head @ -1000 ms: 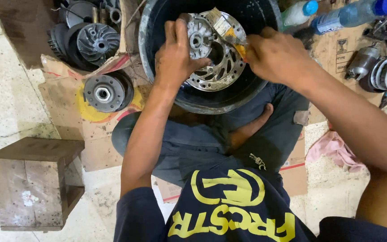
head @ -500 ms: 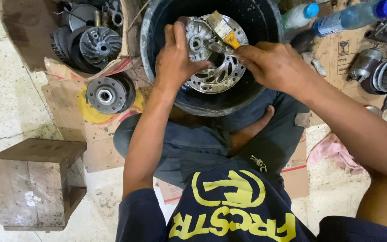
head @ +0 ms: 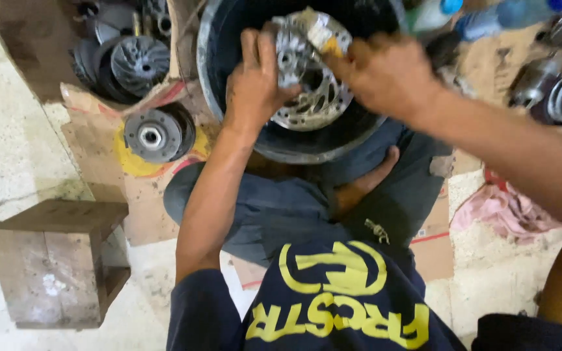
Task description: Cleaning a motorcycle brake disc and hub assembly using a brush and cleaning fluid in a bucket
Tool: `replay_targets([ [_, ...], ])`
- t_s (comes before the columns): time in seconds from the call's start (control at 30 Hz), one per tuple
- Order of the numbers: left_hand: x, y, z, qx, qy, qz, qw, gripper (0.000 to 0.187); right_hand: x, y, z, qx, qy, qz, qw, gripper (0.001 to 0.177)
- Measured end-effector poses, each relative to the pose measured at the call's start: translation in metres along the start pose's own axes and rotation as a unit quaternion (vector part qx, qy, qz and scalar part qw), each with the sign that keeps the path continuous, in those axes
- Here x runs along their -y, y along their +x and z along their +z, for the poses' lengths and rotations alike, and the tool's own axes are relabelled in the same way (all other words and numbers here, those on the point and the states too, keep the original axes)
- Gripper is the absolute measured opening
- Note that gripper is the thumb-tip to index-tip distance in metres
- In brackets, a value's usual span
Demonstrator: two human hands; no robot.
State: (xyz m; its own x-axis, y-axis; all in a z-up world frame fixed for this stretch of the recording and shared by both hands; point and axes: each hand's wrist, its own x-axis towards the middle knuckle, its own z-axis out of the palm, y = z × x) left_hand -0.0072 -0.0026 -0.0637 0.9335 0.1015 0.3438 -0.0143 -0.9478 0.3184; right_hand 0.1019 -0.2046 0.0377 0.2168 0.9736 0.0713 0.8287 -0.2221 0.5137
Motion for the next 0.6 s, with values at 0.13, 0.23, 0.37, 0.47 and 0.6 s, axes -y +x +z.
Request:
replay_targets([
  [0.13, -0.007, 0.006, -0.005, 0.062, -0.064, -0.048, 0.995, 0.086, 0.013, -0.003, -0.009, 0.053, 0.031, -0.009, 0.998, 0.032],
  [0.23, -0.004, 0.008, -0.003, 0.027, -0.072, -0.055, 0.995, 0.099, 0.024, -0.006, -0.002, 0.163, 0.416, 0.112, 0.888, 0.016],
  [0.37, 0.007, -0.016, 0.029, 0.042, -0.048, -0.026, 0.998, 0.096, 0.034, -0.029, 0.007, 0.245, 0.560, 0.213, 0.763, 0.025],
  [0.47, 0.014, 0.007, 0.009, 0.080, -0.084, -0.015, 0.993, 0.097, -0.001, -0.004, -0.004, 0.195, 0.474, 0.100, 0.853, 0.020],
  [0.6, 0.010, 0.015, -0.011, 0.059, -0.153, 0.053, 0.985, 0.094, -0.031, -0.015, 0.063, 0.106, 0.246, -0.031, 0.963, 0.029],
])
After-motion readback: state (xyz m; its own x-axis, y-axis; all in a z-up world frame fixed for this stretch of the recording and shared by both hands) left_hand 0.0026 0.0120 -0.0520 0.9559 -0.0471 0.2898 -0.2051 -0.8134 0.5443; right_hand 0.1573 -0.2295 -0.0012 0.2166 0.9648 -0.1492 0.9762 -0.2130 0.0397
